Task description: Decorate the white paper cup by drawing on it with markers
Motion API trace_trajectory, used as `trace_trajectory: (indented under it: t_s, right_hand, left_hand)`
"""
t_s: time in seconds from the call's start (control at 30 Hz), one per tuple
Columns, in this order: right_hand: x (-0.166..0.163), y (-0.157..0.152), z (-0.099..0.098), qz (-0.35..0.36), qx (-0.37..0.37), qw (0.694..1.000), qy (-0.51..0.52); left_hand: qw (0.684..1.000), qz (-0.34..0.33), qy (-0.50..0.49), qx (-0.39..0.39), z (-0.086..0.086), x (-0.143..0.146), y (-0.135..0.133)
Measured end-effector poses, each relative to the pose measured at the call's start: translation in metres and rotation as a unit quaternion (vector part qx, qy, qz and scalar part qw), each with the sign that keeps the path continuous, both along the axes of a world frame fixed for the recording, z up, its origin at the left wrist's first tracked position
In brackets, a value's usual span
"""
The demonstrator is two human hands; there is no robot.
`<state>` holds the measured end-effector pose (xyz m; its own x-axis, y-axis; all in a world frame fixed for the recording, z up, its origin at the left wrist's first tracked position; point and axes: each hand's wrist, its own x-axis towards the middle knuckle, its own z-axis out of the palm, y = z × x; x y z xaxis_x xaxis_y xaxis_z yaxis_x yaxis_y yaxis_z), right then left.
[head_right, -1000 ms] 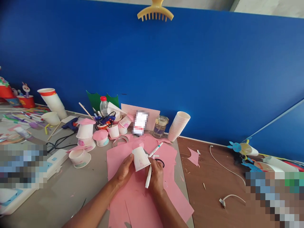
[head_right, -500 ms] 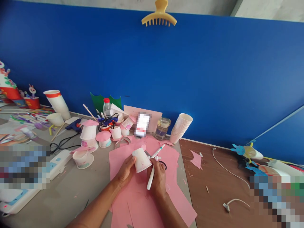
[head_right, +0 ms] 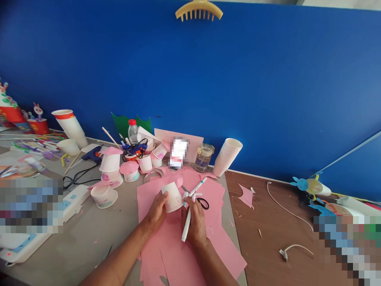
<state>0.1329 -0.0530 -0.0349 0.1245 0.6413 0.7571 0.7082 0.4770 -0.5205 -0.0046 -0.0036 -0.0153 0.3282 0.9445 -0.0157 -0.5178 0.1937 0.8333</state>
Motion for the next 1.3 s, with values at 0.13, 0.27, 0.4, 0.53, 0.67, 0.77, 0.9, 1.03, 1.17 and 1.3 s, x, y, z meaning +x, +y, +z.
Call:
trace_trajectory:
  t_s: [0.13,0.27,0.4,0.53,0.67,0.77,0.9,1.03,1.17,1.3]
  right_hand:
    - [0.000,0.000,0.004,0.004,-0.003,1.000,-0.026]
    - [0.000,0.001,0.006,-0.006,0.013,0.999,-0.041]
    - [-0.001,0.000,0.006,-0.001,0.012,0.999,-0.040]
    - [0.000,0.000,0.008,0.001,0.012,0.999,-0.050]
    - [-0.001,0.000,0.008,-0.006,0.017,0.999,-0.040]
    - [-0.002,-0.001,0.006,-0.002,0.004,1.000,-0.030]
    - [-0.002,-0.001,0.005,0.016,-0.004,0.999,-0.029]
    - [-0.001,-0.001,0.004,0.021,-0.018,0.999,-0.033]
    - [-0.001,-0.001,0.001,0.018,-0.028,0.999,-0.027]
    - [-0.001,0.000,-0.001,0.016,-0.019,0.999,-0.026]
  left_hand:
    - [1.000,-0.021,-0.015,-0.012,-0.001,0.002,-0.002]
    - [0.991,-0.080,-0.073,-0.078,0.003,0.006,-0.005]
    - [0.988,-0.077,-0.093,-0.097,0.005,0.005,-0.004]
    - [0.996,-0.060,-0.069,-0.017,0.007,0.002,-0.005]
    - [0.996,-0.072,-0.046,0.017,0.010,0.000,-0.005]
    - [0.996,-0.074,-0.033,0.020,0.009,0.000,-0.004]
    - [0.998,-0.056,-0.030,0.008,0.003,0.000,-0.003]
    - [0.997,-0.042,-0.055,-0.026,-0.002,0.002,-0.002]
    - [0.991,-0.056,-0.081,-0.092,0.000,0.004,-0.002]
    - [0.989,-0.035,-0.080,-0.118,0.002,0.004,-0.002]
